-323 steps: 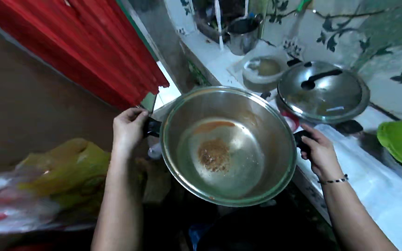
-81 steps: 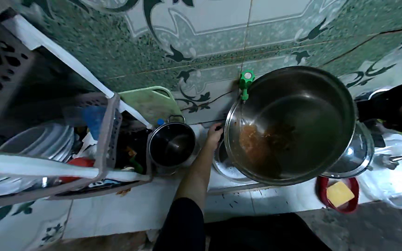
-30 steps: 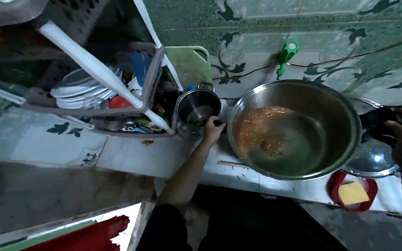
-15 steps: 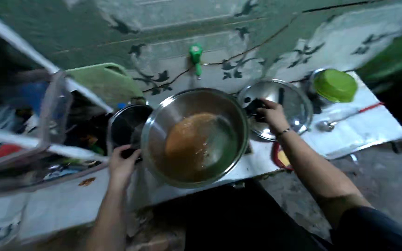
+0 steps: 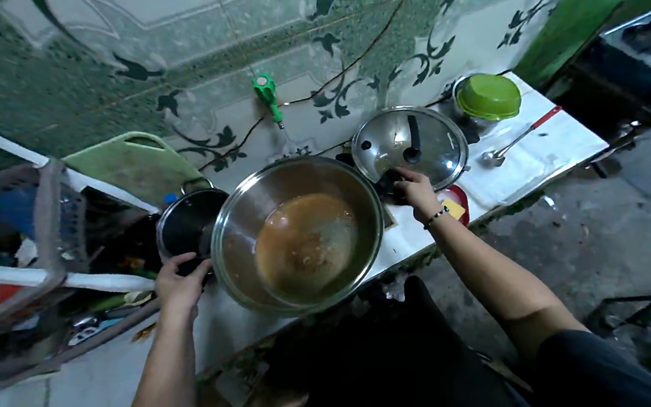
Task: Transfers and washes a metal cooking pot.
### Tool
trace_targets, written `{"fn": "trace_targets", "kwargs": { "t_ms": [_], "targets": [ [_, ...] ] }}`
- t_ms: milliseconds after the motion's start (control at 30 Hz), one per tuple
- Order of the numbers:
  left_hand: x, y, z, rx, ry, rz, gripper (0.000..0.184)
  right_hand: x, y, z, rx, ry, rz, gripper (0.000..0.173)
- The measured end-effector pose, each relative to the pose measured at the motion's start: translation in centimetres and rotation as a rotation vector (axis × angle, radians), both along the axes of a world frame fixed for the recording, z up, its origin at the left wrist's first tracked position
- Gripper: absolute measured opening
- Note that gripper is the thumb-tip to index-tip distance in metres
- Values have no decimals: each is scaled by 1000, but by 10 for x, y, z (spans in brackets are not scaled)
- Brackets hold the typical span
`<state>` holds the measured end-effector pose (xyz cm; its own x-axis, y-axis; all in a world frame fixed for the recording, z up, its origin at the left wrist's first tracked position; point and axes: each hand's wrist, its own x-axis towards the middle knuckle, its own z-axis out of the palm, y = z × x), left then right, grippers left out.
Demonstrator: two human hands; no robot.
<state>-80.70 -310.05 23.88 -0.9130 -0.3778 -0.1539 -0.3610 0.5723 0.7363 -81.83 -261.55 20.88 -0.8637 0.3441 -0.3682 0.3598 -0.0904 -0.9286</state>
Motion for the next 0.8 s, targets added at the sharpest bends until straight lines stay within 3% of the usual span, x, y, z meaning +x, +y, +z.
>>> {"fn": "trace_targets", "kwargs": {
  "t_ms": [200,400,600,800],
  "targets": [
    [-17,29,25,-63,52,-185,36,27,27,4,28,12,-110,39],
    [-46,101,63,-70,128,-399,33,63,94,31,84,48,-234,39],
    [-71,229,98,-2,138,-596,36,100,204,66,141,88,-414,38],
    [-95,407,91,120,141,-725,39,159,348,78,197,92,-577,40]
  ]
}}
